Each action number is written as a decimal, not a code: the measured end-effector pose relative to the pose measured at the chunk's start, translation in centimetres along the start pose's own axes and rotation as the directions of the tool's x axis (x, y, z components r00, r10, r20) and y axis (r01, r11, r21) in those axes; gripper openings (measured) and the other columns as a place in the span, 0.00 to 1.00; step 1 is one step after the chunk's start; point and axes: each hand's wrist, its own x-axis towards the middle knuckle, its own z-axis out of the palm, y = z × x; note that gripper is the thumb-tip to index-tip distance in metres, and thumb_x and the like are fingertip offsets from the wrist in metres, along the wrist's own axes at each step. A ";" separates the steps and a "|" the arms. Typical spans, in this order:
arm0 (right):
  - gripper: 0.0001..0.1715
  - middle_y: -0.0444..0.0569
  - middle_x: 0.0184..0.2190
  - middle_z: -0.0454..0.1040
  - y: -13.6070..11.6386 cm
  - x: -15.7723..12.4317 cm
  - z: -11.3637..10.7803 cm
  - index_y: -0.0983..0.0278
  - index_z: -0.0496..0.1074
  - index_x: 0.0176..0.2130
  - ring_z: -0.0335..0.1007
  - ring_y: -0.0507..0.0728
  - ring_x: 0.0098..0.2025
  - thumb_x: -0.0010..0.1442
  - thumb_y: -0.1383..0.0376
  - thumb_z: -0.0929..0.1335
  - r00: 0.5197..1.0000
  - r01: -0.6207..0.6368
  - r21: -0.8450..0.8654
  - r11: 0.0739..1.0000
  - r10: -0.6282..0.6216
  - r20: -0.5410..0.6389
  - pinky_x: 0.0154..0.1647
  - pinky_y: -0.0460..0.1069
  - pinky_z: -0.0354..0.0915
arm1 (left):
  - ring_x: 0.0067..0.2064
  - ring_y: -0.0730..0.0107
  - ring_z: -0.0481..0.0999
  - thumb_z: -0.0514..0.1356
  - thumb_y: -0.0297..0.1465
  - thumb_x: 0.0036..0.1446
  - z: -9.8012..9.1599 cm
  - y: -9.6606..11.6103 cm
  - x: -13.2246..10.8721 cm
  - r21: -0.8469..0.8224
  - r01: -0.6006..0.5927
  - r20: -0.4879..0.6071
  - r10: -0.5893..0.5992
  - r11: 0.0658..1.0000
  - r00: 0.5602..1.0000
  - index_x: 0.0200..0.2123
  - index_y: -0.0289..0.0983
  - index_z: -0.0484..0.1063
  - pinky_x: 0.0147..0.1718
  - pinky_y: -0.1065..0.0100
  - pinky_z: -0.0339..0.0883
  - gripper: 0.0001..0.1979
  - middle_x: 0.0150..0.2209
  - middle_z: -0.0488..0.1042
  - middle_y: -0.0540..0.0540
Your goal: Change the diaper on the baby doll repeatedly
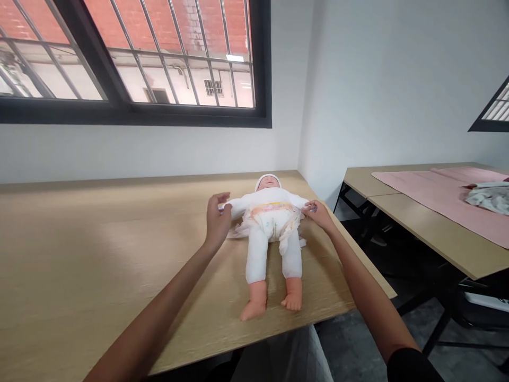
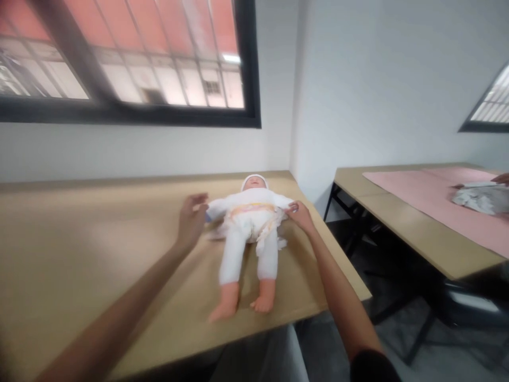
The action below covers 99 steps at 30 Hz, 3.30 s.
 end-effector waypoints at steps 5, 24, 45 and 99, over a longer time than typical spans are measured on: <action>0.14 0.46 0.21 0.73 -1.6 -0.1 -3.1 0.66 0.74 0.29 0.66 0.51 0.21 0.43 0.59 0.73 0.921 -0.067 -0.153 0.986 0.120 0.372 0.22 0.45 0.62 | 0.50 0.55 0.67 0.58 0.28 0.56 4.6 4.9 -2.3 0.129 -0.504 0.497 0.384 0.854 0.778 0.35 0.40 0.75 0.58 0.54 0.50 0.06 0.39 0.74 0.45; 0.11 0.42 0.20 0.67 -1.9 -1.0 -0.6 0.65 0.68 0.23 0.61 0.49 0.23 0.51 0.60 0.65 0.905 -0.098 -0.121 0.988 0.140 0.403 0.24 0.44 0.58 | 0.44 0.59 0.71 0.54 0.33 0.60 10.1 1.5 -3.6 0.273 -0.855 0.916 0.151 0.441 0.370 0.32 0.37 0.74 0.48 0.58 0.55 0.11 0.38 0.76 0.44; 0.28 0.42 0.30 0.75 -2.0 -0.5 -2.9 0.64 0.67 0.46 0.71 0.49 0.32 0.46 0.65 0.77 0.823 -0.286 0.262 0.922 0.096 0.560 0.39 0.45 0.66 | 0.43 0.56 0.69 0.52 0.27 0.58 13.0 0.6 -4.1 0.505 -0.800 0.818 0.116 0.325 0.564 0.30 0.34 0.72 0.42 0.56 0.54 0.10 0.36 0.77 0.39; 0.18 0.39 0.24 0.64 -3.2 -1.0 -2.4 0.61 0.67 0.35 0.61 0.49 0.27 0.42 0.68 0.73 0.906 -0.292 0.551 0.782 0.042 0.421 0.32 0.43 0.61 | 0.62 0.53 0.58 0.52 0.24 0.57 12.9 -0.1 -4.2 0.437 -0.808 0.774 0.293 0.396 0.562 0.29 0.36 0.72 0.55 0.53 0.55 0.09 0.49 0.73 0.41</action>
